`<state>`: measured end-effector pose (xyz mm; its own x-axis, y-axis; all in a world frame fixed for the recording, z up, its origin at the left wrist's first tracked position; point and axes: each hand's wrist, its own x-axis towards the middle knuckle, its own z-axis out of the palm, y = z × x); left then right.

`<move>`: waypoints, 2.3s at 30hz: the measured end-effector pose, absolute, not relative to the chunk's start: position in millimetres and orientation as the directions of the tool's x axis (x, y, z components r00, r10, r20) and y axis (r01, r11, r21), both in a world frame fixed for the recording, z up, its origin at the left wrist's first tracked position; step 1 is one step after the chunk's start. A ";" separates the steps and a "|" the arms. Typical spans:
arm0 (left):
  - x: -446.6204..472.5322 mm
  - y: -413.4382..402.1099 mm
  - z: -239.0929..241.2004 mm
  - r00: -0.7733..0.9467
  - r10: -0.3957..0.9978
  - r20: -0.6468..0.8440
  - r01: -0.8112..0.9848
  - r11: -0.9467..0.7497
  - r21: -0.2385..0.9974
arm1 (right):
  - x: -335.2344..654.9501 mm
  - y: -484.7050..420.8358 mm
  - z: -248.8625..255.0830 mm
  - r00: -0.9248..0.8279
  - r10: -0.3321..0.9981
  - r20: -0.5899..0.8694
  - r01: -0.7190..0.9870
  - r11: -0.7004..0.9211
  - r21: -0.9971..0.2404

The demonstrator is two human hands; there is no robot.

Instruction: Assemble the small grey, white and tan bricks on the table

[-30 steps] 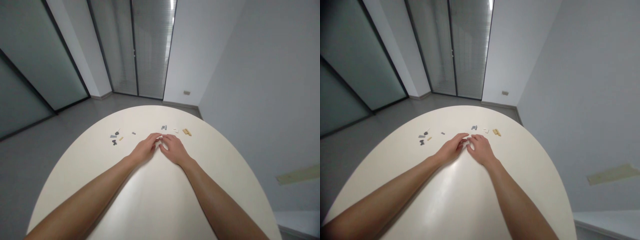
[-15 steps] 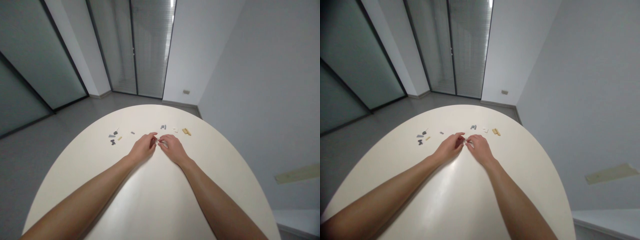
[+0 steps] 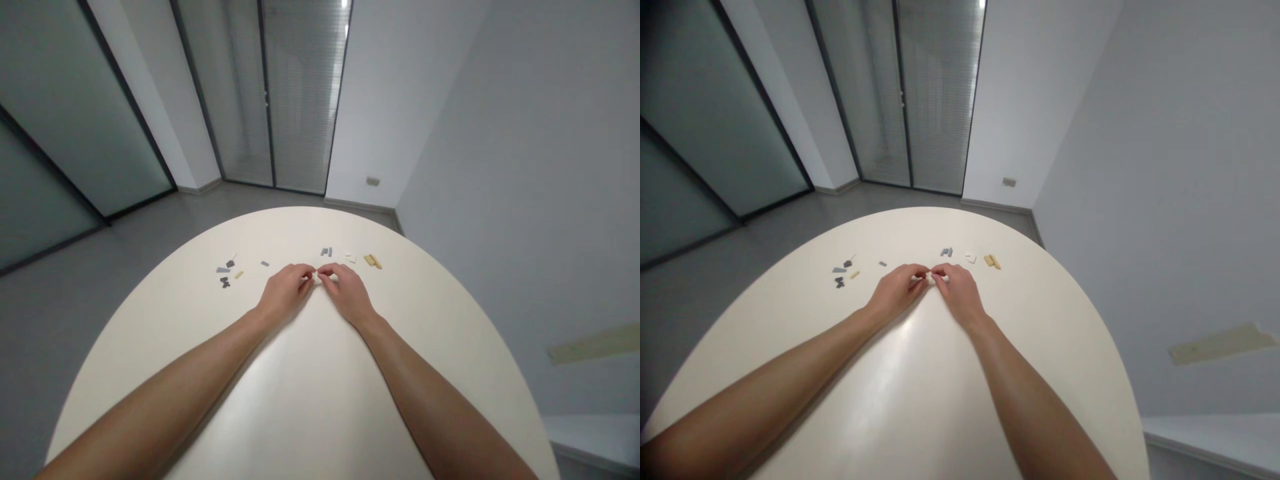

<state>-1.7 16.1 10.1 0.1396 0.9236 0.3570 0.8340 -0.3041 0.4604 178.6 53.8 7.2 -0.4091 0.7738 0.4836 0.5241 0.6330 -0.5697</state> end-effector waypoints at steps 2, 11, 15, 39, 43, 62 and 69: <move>-1.0 15.3 11.4 0.127 0.917 0.377 0.829 -0.307 0.468 | 178.3 54.0 6.7 -0.377 0.772 0.512 0.478 0.636 -0.606; -0.3 15.2 9.2 0.082 0.902 0.424 0.771 -0.327 0.547 | 179.1 53.7 4.2 -0.365 0.765 0.531 0.434 0.644 -0.630; -1.2 15.5 7.4 0.073 0.900 0.429 0.748 -0.334 0.573 | 179.8 53.0 4.0 -0.363 0.773 0.520 0.452 0.634 -0.627; -1.1 18.0 3.6 0.073 0.902 0.426 0.740 -0.335 0.583 | 181.4 54.7 2.1 -0.373 0.767 0.522 0.477 0.641 -0.601; -0.9 17.1 5.9 0.081 0.910 0.406 0.732 -0.331 0.595 | 180.2 52.5 4.8 -0.377 0.770 0.515 0.469 0.638 -0.610; 3.1 10.7 12.9 0.083 0.926 0.369 0.766 -0.296 0.571 | 179.2 49.8 6.3 -0.393 0.774 0.497 0.432 0.632 -0.643; 2.1 10.9 12.6 0.093 0.921 0.378 0.760 -0.311 0.571 | 179.3 48.1 9.0 -0.396 0.777 0.488 0.433 0.627 -0.647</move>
